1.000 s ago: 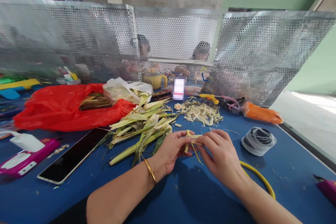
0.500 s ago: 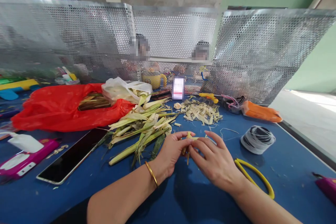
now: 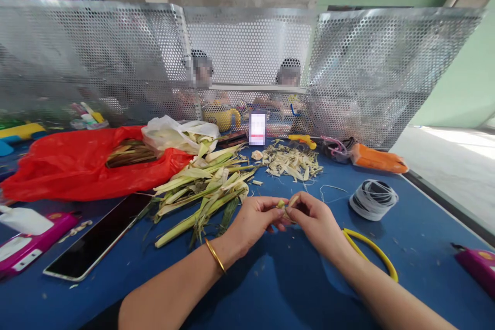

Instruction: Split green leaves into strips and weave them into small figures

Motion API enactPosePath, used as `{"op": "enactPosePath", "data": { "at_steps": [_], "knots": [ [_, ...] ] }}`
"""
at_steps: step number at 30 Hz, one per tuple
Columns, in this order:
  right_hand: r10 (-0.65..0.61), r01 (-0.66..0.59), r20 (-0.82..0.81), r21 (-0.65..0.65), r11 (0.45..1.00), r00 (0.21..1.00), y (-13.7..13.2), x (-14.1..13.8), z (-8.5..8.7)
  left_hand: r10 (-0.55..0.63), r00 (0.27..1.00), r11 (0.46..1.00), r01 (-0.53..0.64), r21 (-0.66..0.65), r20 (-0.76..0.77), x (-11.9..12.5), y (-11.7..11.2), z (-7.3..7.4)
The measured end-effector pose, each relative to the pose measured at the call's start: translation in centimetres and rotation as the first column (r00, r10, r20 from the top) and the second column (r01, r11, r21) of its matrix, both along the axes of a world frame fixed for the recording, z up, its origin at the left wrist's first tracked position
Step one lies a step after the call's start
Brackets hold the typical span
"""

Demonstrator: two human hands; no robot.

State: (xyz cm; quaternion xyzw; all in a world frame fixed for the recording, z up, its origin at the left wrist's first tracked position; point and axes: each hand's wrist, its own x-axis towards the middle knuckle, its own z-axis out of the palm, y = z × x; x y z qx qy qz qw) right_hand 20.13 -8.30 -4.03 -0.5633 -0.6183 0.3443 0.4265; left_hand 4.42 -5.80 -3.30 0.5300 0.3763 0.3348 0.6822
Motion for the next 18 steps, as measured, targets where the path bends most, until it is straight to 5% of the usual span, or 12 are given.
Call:
{"op": "enactPosePath", "data": {
  "at_steps": [8, 12, 18],
  "knots": [
    [-0.021, -0.003, -0.168, -0.142, 0.99, 0.986, 0.3, -0.3, -0.1, 0.042, 0.999, 0.992, -0.038, 0.12, -0.032, 0.4, 0.0, -0.9],
    [-0.052, -0.02, -0.299, -0.231, 0.973, 0.953, 0.2, -0.5, 0.3, 0.142, 0.989, 0.99, -0.143, -0.012, -0.043, 0.4, 0.1, -0.6],
    [0.049, -0.123, -0.405, -0.159, 0.98, 0.913, -0.1, 0.0, 1.4, 0.21, 0.975, 0.954, -0.188, -0.234, 0.073, -0.2, 0.6, -0.4]
  ]
}}
